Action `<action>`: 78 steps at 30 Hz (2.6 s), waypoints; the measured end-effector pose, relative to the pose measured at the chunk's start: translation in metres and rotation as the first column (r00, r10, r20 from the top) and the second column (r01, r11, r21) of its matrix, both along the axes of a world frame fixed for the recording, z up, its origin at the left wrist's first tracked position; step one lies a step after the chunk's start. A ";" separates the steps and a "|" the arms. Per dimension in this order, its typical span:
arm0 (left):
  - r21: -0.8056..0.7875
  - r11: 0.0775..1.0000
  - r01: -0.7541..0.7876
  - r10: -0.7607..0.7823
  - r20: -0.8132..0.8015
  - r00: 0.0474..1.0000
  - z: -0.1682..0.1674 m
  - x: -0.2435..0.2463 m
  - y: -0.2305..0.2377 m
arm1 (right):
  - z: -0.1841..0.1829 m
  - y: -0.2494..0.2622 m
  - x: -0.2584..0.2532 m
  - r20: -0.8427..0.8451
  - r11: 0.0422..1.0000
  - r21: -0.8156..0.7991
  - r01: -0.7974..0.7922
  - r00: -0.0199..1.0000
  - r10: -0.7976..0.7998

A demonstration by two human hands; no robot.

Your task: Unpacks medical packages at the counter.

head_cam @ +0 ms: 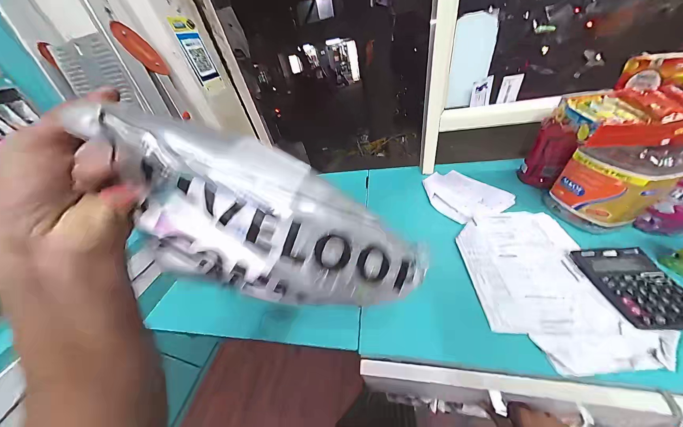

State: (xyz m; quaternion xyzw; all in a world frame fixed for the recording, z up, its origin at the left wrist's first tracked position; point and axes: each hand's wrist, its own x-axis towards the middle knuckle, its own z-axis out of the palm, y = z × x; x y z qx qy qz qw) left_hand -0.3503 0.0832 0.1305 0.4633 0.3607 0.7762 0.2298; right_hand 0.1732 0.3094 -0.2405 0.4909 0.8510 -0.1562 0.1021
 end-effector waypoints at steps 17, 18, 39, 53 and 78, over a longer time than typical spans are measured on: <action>0.097 0.987 0.127 -0.143 0.186 0.972 -0.141 0.196 0.190 | 0.007 -0.186 0.079 -0.627 0.708 0.448 0.546 0.756 -0.186; 0.079 0.981 0.180 -0.192 0.193 0.962 -0.158 0.213 0.182 | 0.026 -0.187 0.080 -0.662 0.651 0.474 0.593 0.727 -0.180; -0.212 0.933 -0.292 -0.011 -0.825 0.566 -0.262 0.262 0.063 | 0.139 -0.050 0.160 -0.133 0.930 -0.147 0.336 0.925 -0.355; 0.286 0.940 -0.189 0.338 -0.860 0.382 -0.274 0.234 0.137 | 0.074 -0.217 -0.044 -0.777 0.765 -0.627 -0.146 0.042 -0.628; 0.380 0.913 -0.152 0.408 -0.824 0.394 -0.267 0.239 0.132 | 0.048 -0.144 -0.139 -0.919 0.943 -0.320 -0.089 -0.211 -0.332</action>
